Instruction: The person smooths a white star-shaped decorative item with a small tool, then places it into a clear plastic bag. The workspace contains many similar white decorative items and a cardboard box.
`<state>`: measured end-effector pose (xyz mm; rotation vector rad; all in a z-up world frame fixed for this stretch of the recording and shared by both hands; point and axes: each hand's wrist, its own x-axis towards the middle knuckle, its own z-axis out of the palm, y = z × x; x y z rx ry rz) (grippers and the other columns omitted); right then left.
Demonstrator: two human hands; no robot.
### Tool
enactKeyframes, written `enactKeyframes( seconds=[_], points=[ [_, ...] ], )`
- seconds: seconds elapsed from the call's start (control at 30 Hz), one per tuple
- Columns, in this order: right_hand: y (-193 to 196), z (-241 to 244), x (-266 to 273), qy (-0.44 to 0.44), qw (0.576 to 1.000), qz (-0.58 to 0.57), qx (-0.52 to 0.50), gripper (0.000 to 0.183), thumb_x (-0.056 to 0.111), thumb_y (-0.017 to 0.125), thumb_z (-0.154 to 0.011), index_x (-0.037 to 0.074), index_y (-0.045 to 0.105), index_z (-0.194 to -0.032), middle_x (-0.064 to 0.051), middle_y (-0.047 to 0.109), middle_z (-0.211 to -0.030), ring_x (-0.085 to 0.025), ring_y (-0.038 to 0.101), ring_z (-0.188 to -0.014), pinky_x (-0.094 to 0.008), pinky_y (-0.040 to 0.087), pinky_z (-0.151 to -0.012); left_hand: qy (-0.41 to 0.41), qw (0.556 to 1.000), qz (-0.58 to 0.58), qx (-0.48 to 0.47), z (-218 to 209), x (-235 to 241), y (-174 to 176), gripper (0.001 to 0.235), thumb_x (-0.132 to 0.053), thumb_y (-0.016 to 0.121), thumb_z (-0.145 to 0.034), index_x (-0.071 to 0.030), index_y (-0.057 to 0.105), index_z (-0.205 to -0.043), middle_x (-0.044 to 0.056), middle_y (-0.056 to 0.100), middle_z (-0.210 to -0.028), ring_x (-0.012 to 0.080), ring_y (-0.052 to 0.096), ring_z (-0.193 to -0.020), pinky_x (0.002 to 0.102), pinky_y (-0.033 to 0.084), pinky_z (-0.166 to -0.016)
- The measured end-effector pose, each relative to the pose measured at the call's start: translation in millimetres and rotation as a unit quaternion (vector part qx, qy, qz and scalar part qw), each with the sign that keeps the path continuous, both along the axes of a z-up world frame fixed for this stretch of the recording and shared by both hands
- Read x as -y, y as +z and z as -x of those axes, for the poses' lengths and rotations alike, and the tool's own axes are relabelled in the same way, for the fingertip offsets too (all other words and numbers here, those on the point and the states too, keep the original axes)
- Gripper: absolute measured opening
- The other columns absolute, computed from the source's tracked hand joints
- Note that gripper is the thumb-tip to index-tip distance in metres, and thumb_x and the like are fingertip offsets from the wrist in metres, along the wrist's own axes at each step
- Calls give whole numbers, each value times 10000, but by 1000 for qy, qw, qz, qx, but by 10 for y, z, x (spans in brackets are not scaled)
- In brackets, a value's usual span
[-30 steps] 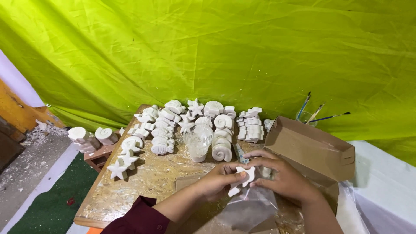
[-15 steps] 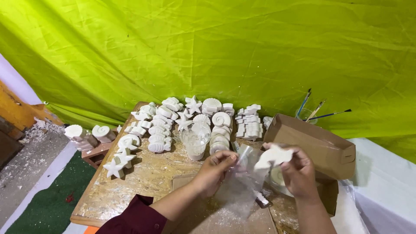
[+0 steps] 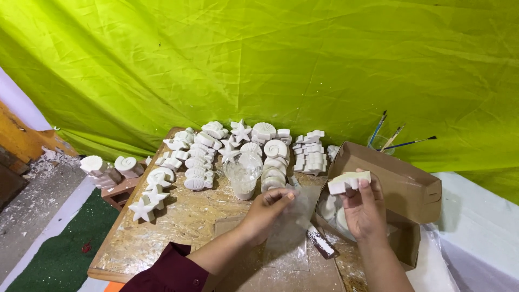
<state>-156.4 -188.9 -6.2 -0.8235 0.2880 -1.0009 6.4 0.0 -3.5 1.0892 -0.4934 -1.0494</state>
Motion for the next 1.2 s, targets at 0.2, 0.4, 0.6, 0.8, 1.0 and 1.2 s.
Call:
enactKeyframes(
  seconds=[0.2, 0.4, 0.6, 0.8, 1.0, 1.2],
  points=[
    [50, -30, -33, -17, 998, 51, 19, 361, 166, 718, -887, 87, 589, -1215, -161, 699, -1192, -176, 688, -910, -296, 599, -835, 5, 993, 3, 116, 8, -19, 25, 70, -110, 702, -888, -68, 721, -941, 93, 745, -951, 169, 699, -843, 304, 616, -875],
    [-48, -34, -24, 6, 997, 69, -20, 480, 257, 768, -818, 70, 573, -1214, -157, 706, -1160, -184, 689, -866, -287, 598, -747, 14, 966, 41, 254, -12, 2, -108, 164, -26, 732, -863, -98, 590, -826, 52, 663, -866, 131, 652, -772, 284, 593, -794],
    [-34, -31, -134, 6, 991, 113, -76, 473, 220, 748, -808, 53, 538, -1198, -182, 689, -1104, -231, 666, -922, -368, 582, -853, 30, 950, 24, 311, 29, -38, 86, 376, -29, 718, -822, -133, 538, -1135, 81, 586, -1088, 249, 622, -1081, 434, 555, -1018],
    [15, -14, -237, -53, 955, 220, -191, 389, 188, 692, -887, 5, 566, -1206, -153, 704, -1045, -173, 643, -859, -285, 531, -798, 35, 919, 33, 391, 38, -14, -41, 168, -28, 675, -884, -151, 704, -995, 9, 629, -847, 125, 534, -777, 251, 462, -722],
    [62, -43, -280, -73, 942, 241, -223, 363, 174, 699, -901, -13, 574, -1187, -109, 664, -961, -141, 602, -806, -260, 494, -754, 43, 907, 18, 418, 50, -27, 31, 157, 6, 678, -878, -139, 713, -927, 11, 629, -861, 113, 525, -764, 221, 473, -708],
    [96, -42, -290, -77, 931, 261, -244, 363, 175, 696, -892, -9, 578, -1183, -127, 682, -946, -158, 629, -774, -270, 517, -717, 44, 887, 25, 459, 70, -69, 158, 121, -36, 727, -833, -152, 709, -860, 20, 678, -967, 152, 638, -930, 283, 569, -915]
  ],
)
